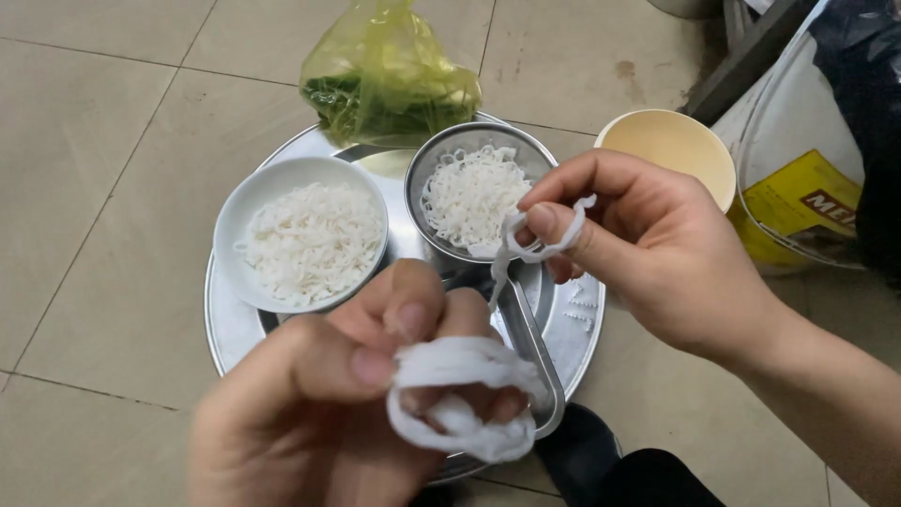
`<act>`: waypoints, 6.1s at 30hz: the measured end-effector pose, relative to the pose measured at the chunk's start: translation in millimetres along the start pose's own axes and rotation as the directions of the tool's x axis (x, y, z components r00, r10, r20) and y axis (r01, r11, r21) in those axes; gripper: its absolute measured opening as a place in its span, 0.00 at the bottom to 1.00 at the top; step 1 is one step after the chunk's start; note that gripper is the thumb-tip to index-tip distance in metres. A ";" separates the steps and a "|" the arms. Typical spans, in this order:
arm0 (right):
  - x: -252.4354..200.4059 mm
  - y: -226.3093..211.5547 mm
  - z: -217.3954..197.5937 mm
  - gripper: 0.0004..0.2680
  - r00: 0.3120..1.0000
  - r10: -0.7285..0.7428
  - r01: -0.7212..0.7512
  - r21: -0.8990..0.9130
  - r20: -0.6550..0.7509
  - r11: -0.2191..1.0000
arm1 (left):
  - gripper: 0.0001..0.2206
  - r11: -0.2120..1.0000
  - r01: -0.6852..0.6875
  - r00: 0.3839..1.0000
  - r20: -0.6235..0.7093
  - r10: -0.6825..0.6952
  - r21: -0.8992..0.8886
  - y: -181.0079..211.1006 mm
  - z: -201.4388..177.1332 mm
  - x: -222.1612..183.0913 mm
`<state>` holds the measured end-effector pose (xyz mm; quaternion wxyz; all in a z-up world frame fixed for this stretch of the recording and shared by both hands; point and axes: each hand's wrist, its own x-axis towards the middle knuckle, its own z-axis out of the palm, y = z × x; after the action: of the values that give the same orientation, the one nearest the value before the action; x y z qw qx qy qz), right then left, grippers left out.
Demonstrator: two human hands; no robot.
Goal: Manually separating clumps of white noodles and placing them into bowls and a metal tray.
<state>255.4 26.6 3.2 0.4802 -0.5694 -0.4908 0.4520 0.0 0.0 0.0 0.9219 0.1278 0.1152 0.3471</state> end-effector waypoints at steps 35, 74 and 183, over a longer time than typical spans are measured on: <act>5.1 23.7 21.5 0.07 0.819 0.360 -0.513 0.288 0.447 0.809 | 0.06 0.376 -0.001 0.951 -0.116 0.288 0.927 -19.8 -49.1 38.0; -41.9 89.8 67.1 0.04 0.766 0.538 -0.613 0.146 0.352 0.777 | 0.12 -0.052 0.190 0.932 -0.163 0.325 0.980 2.8 -71.7 -27.4; -73.1 192.0 73.3 0.08 0.825 -0.038 0.458 -0.629 0.563 0.628 | 0.26 -0.398 0.430 0.824 -0.171 0.541 0.811 21.1 -134.6 -38.4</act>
<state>199.0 -49.4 -193.3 0.1215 -0.5005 -0.8138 0.2693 -81.5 10.5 -115.2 0.2680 0.7342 0.6036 0.1576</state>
